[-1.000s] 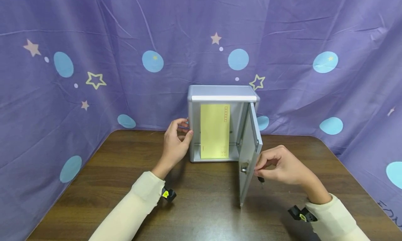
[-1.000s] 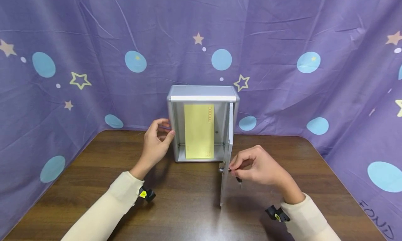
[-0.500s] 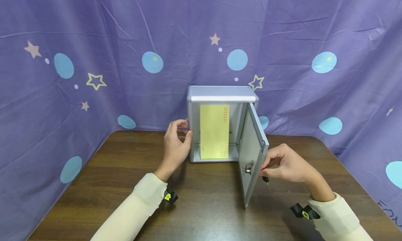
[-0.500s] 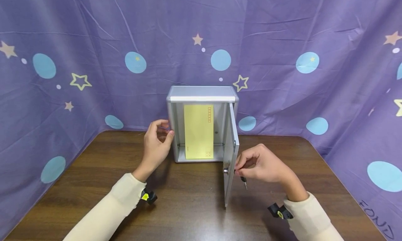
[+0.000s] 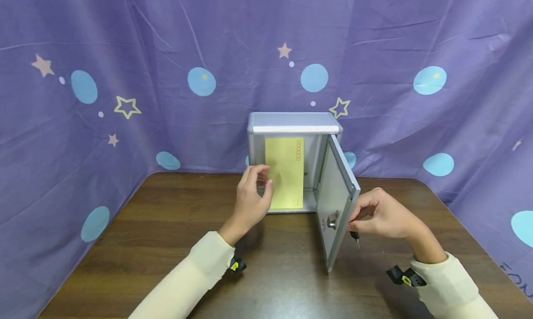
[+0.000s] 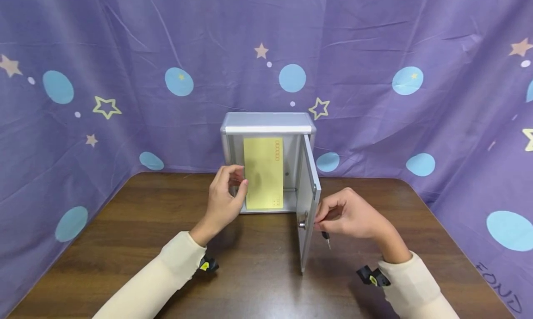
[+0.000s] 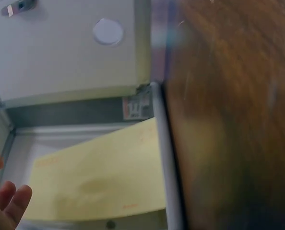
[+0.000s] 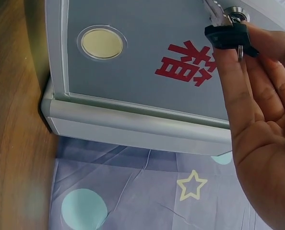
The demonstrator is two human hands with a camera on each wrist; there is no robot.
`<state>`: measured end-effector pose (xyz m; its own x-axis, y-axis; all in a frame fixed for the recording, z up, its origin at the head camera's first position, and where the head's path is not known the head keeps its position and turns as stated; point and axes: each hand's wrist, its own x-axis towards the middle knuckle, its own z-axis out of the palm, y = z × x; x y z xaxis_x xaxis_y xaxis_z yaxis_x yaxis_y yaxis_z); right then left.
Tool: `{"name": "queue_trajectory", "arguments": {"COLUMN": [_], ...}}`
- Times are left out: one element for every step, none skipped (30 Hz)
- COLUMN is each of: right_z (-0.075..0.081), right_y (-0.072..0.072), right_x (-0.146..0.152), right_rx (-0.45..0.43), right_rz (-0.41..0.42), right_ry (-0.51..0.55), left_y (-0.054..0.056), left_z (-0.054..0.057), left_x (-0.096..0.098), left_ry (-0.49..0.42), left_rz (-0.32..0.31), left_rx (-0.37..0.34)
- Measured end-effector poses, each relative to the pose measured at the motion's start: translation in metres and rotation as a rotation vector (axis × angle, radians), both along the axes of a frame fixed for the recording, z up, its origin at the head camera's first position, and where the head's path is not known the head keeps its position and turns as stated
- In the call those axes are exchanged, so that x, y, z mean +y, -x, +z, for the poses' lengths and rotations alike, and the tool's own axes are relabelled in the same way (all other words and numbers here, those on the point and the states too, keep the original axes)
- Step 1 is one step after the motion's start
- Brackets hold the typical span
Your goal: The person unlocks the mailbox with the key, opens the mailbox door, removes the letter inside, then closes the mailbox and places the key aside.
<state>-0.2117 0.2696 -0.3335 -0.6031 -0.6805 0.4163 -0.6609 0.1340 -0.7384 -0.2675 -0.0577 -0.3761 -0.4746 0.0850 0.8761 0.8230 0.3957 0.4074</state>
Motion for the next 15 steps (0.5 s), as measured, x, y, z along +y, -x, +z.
{"name": "queue_trajectory", "arguments": {"right_z": [0.000,0.000,0.000,-0.001,-0.001,-0.001,-0.001,-0.001,-0.001,-0.001,-0.001,-0.001,-0.001,0.000,0.000], "right_y": [0.000,0.000,0.000,0.001,0.001,0.001,0.001,0.001,0.001,0.000,0.001,0.001,0.001,0.001,0.001], "right_x": [0.001,0.002,0.002,0.003,0.004,0.004,0.004,0.004,0.004,0.004,0.004,0.004,0.004,0.003,0.003], "right_rx": [-0.002,-0.011,-0.011,-0.015,-0.020,-0.026,-0.031,-0.035,-0.039,-0.043,-0.043,-0.042,-0.040,-0.037,-0.035], "right_rz": [0.000,-0.002,-0.002,-0.002,-0.001,0.001,0.001,0.000,-0.002,-0.001,0.002,0.002,0.003,0.005,0.006], "right_ry": [-0.001,-0.002,-0.004,-0.005,-0.005,-0.004,-0.004,-0.005,-0.006,-0.005,-0.004,-0.005,-0.004,-0.004,-0.004], "left_y": [0.001,0.002,0.003,0.004,0.005,0.006,0.007,0.008,0.009,0.010,0.011,0.012,0.013,0.014,0.016], "left_z": [-0.001,-0.003,-0.005,-0.007,-0.009,-0.010,-0.012,-0.014,-0.015,-0.016,-0.017,-0.018,-0.019,-0.019,-0.020], "left_x": [0.004,0.008,0.012,0.016,0.020,0.023,0.027,0.030,0.034,0.037,0.039,0.041,0.043,0.045,0.047], "left_ry": [0.022,0.042,0.060,0.071,0.081,0.091,0.104,0.120,0.138,0.154,0.176,0.195,0.210,0.220,0.227], "left_rz": [-0.011,-0.015,-0.017,-0.017,-0.012,-0.003,0.012,0.033,0.049,0.071,0.095,0.118,0.140,0.159,0.180], "left_rx": [-0.013,-0.026,-0.040,-0.056,-0.069,-0.077,-0.078,-0.079,-0.081,-0.082,-0.084,-0.093,-0.106,-0.122,-0.138]}}
